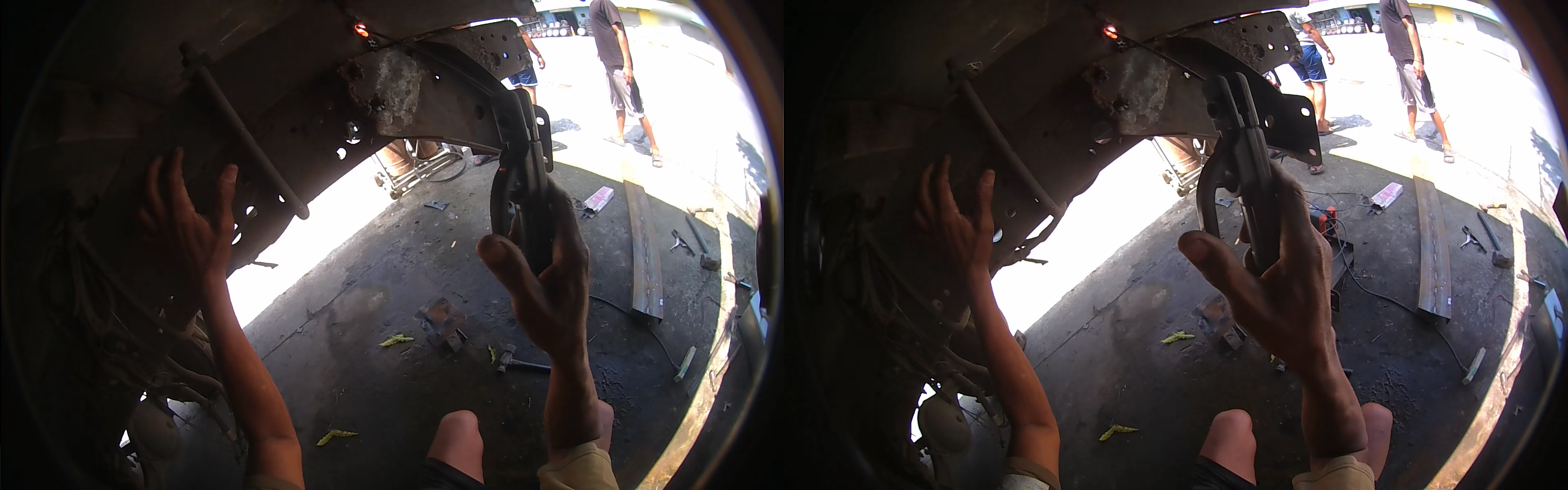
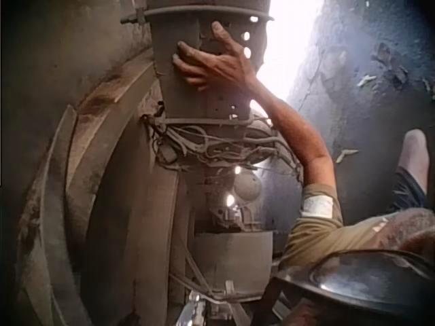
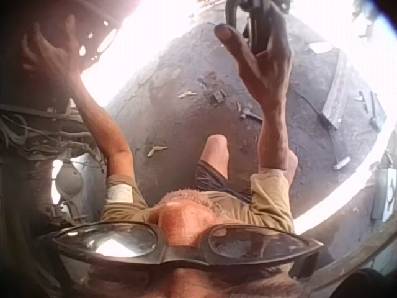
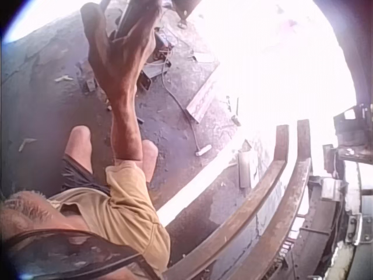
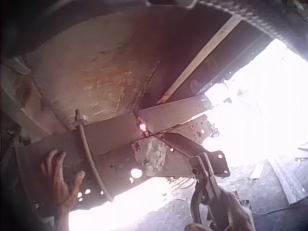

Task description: The person sits on the ground and uses a welding torch to weld a metal bracket attached to a vehicle's undercarriage. They hold the bracket with one hand and operate the torch with the other, creating sparks as they work.

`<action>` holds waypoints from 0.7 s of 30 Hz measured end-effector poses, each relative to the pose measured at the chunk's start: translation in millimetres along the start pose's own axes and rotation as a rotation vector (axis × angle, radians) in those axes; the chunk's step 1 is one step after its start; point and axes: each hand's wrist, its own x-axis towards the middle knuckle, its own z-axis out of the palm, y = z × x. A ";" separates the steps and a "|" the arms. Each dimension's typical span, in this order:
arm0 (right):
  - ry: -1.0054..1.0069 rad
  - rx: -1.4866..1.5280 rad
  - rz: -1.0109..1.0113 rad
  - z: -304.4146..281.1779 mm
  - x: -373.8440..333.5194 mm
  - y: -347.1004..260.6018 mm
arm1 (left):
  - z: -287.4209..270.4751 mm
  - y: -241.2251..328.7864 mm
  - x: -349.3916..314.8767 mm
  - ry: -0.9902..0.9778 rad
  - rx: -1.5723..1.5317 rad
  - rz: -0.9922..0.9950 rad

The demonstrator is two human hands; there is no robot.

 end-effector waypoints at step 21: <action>-0.049 0.711 0.437 -0.1 7.1 17.1 | 0.8 1.6 1.1 0.004 0.003 0.008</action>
